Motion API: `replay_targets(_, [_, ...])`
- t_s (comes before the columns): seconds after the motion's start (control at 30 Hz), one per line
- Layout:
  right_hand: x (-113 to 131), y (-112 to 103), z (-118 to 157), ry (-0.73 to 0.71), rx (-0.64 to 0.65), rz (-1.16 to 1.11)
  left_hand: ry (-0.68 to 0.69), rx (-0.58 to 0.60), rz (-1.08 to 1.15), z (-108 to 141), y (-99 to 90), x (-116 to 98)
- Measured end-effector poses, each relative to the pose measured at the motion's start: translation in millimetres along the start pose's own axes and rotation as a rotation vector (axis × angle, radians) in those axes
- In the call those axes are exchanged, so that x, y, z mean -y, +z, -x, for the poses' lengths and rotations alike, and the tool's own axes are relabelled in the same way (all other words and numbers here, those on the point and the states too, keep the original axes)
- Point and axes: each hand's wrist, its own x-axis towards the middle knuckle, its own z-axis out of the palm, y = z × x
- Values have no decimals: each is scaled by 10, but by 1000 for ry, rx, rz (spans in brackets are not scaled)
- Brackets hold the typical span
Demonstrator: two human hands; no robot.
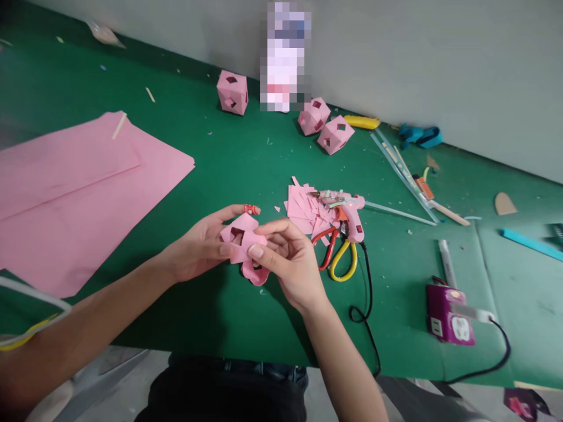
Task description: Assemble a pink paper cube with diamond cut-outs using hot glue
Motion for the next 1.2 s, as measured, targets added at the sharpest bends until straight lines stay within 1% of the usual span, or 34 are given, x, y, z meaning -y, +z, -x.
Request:
replay_targets(0.17, [-30, 10, -5, -13, -83, -11, 61, -14, 9, -13, -5, 29])
replay_targets(0.37, [-38, -25, -8, 2, -60, -6, 64, -2, -3, -15, -44, 39])
replay_targets(0.53, [3, -35, -6, -11, -69, 25, 21, 43, 6, -12, -84, 58])
replay_targets(0.67, [20, -62, 7, -21, -7, 53, 8, 53, -26, -4, -83, 40])
replay_targets(0.83, [-13, -92, 24, -49, 151, 158, 8, -36, -90, -8, -56, -9])
replay_targets(0.93, [-27, -108, 34, -49, 197, 186, -9, -48, -76, -10, -41, -28])
replay_targets(1.07, [-21, -129, 46, -82, 191, 170, 7, -43, -52, -4, -44, -50])
replay_targets(1.2, [2, -116, 33, -88, 119, 99, 25, -39, -46, 0, -68, -50])
